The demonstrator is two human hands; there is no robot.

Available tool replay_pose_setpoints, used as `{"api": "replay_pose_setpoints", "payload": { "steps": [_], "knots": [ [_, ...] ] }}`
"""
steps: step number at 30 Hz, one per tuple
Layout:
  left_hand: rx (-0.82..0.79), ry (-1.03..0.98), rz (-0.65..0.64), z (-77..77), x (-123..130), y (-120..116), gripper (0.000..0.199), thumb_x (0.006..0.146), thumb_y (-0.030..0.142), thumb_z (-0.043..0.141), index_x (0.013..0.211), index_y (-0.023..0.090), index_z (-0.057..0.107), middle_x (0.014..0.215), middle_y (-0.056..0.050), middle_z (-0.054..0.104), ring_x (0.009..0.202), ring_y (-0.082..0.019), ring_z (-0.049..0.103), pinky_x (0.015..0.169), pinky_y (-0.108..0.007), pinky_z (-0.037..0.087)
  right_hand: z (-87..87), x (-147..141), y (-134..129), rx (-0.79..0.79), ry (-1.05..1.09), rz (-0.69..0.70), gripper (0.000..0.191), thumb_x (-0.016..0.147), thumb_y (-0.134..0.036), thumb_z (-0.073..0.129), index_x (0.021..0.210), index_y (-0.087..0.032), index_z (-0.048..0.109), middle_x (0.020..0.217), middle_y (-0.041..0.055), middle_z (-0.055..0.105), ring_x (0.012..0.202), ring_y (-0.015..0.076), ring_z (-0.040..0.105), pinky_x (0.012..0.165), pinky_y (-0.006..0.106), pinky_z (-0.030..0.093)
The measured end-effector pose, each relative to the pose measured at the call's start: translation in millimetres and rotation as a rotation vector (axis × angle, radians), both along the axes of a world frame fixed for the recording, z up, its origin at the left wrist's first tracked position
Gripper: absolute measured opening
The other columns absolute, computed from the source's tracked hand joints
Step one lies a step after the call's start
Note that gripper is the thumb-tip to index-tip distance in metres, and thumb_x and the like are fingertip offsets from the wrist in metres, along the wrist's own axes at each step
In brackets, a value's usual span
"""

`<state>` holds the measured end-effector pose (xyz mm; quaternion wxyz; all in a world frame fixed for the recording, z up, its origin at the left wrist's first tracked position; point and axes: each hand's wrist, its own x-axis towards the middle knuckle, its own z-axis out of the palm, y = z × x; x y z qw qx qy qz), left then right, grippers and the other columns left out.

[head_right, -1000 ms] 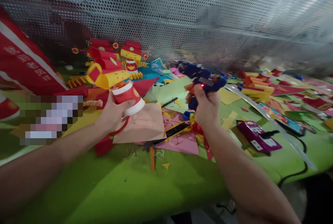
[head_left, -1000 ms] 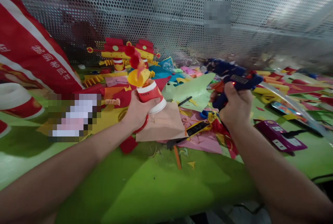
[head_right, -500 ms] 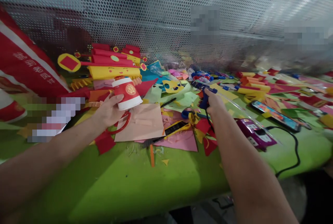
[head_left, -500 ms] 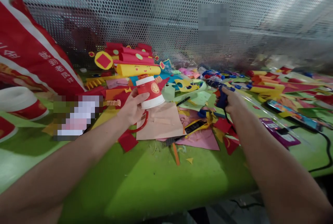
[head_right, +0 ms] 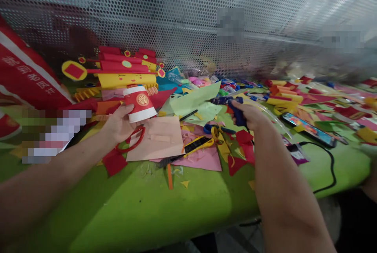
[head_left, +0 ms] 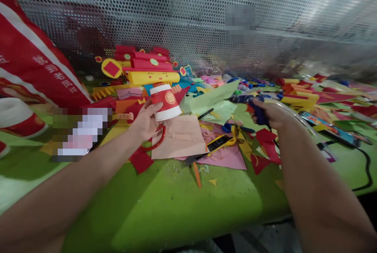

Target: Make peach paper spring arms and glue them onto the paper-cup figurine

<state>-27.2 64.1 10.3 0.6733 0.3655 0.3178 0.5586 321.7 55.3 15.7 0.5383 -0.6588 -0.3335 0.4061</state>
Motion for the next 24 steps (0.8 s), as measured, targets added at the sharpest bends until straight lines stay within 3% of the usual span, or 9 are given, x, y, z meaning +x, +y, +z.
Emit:
{"api": "replay_pose_setpoints", "payload": {
  "steps": [5, 7, 10, 12, 14, 17, 19, 21, 24],
  "knots": [
    [0.021, -0.014, 0.008, -1.4, 3, -3, 0.027, 0.061, 0.017, 0.069, 0.085, 0.017, 0.058, 0.075, 0.0, 0.068, 0.063, -0.012, 0.063, 0.058, -0.023, 0.051, -24.4, -2, 19, -0.208, -0.253, -0.08, 0.023, 0.07, -0.018, 0.068, 0.052, -0.016, 0.053, 0.042, 0.0007, 0.051, 0.039, 0.014, 0.05, 0.037, 0.025, 0.04],
    [0.027, 0.007, -0.038, -2.8, 3, -4, 0.026, 0.061, 0.019, 0.07, 0.084, 0.018, 0.058, 0.075, 0.0, 0.068, 0.062, -0.013, 0.062, 0.057, -0.023, 0.051, -22.6, 0, 22, -0.252, -0.413, -0.15, 0.034, 0.06, -0.023, 0.076, 0.044, -0.019, 0.046, 0.043, 0.0021, 0.05, 0.053, 0.0199, 0.057, 0.043, 0.027, 0.042],
    [0.029, 0.014, -0.072, -5.6, 5, -6, 0.029, 0.06, 0.021, 0.072, 0.086, 0.02, 0.058, 0.08, 0.0, 0.069, 0.069, -0.013, 0.064, 0.063, -0.024, 0.052, -12.7, -5, 21, -0.272, -0.85, -0.244, 0.042, 0.053, -0.032, 0.079, 0.04, -0.021, 0.04, 0.055, 0.0078, 0.057, 0.08, 0.0309, 0.061, 0.061, 0.036, 0.047],
    [0.033, -0.007, -0.062, -7.6, 7, -8, 0.034, 0.058, 0.021, 0.075, 0.088, 0.022, 0.059, 0.081, 0.001, 0.069, 0.077, -0.014, 0.065, 0.07, -0.025, 0.052, -7.6, -22, 15, -0.118, -0.977, -0.142, 0.03, 0.061, -0.037, 0.073, 0.048, -0.02, 0.052, 0.063, 0.0082, 0.061, 0.086, 0.0303, 0.06, 0.069, 0.039, 0.047],
    [0.033, -0.032, -0.07, -9.5, 10, -11, 0.036, 0.057, 0.021, 0.077, 0.088, 0.023, 0.059, 0.08, 0.002, 0.069, 0.083, -0.015, 0.065, 0.075, -0.027, 0.053, -7.0, -51, 7, 0.107, -0.775, 0.109, 0.022, 0.066, -0.041, 0.067, 0.071, -0.02, 0.063, 0.071, 0.0051, 0.065, 0.079, 0.023, 0.062, 0.066, 0.034, 0.049],
    [0.028, -0.047, -0.112, -11.4, 16, -16, 0.033, 0.056, 0.022, 0.078, 0.084, 0.022, 0.06, 0.084, 0.001, 0.07, 0.09, -0.018, 0.065, 0.081, -0.03, 0.052, -13.6, -102, -9, 0.257, -0.279, 0.558, 0.051, 0.065, -0.055, 0.065, 0.101, -0.018, 0.06, 0.1, 0.0078, 0.067, 0.083, 0.0182, 0.062, 0.065, 0.031, 0.052],
    [0.033, -0.044, -0.148, -12.0, 20, -20, 0.034, 0.055, 0.024, 0.079, 0.083, 0.022, 0.061, 0.086, 0.0, 0.07, 0.091, -0.019, 0.065, 0.08, -0.032, 0.052, -19.1, -129, -19, 0.291, -0.059, 0.757, 0.063, 0.062, -0.059, 0.066, 0.109, -0.018, 0.056, 0.114, 0.0118, 0.062, 0.094, 0.0196, 0.061, 0.071, 0.032, 0.053],
    [0.034, -0.029, -0.193, -12.6, 24, -23, 0.037, 0.054, 0.026, 0.081, 0.086, 0.022, 0.062, 0.087, -0.001, 0.07, 0.088, -0.02, 0.065, 0.077, -0.034, 0.053, -22.8, -145, -27, 0.275, 0.127, 0.86, 0.065, 0.061, -0.059, 0.067, 0.112, -0.019, 0.054, 0.118, 0.0125, 0.06, 0.096, 0.0209, 0.062, 0.073, 0.034, 0.054],
    [0.05, 0.028, -0.221, -13.8, 28, -26, 0.039, 0.051, 0.028, 0.082, 0.084, 0.021, 0.064, 0.088, -0.002, 0.069, 0.083, -0.019, 0.065, 0.075, -0.033, 0.053, -24.4, -154, -34, 0.211, 0.303, 0.836, 0.062, 0.059, -0.05, 0.073, 0.11, -0.02, 0.055, 0.111, 0.011, 0.064, 0.093, 0.0227, 0.064, 0.076, 0.038, 0.055]
  ]
}}
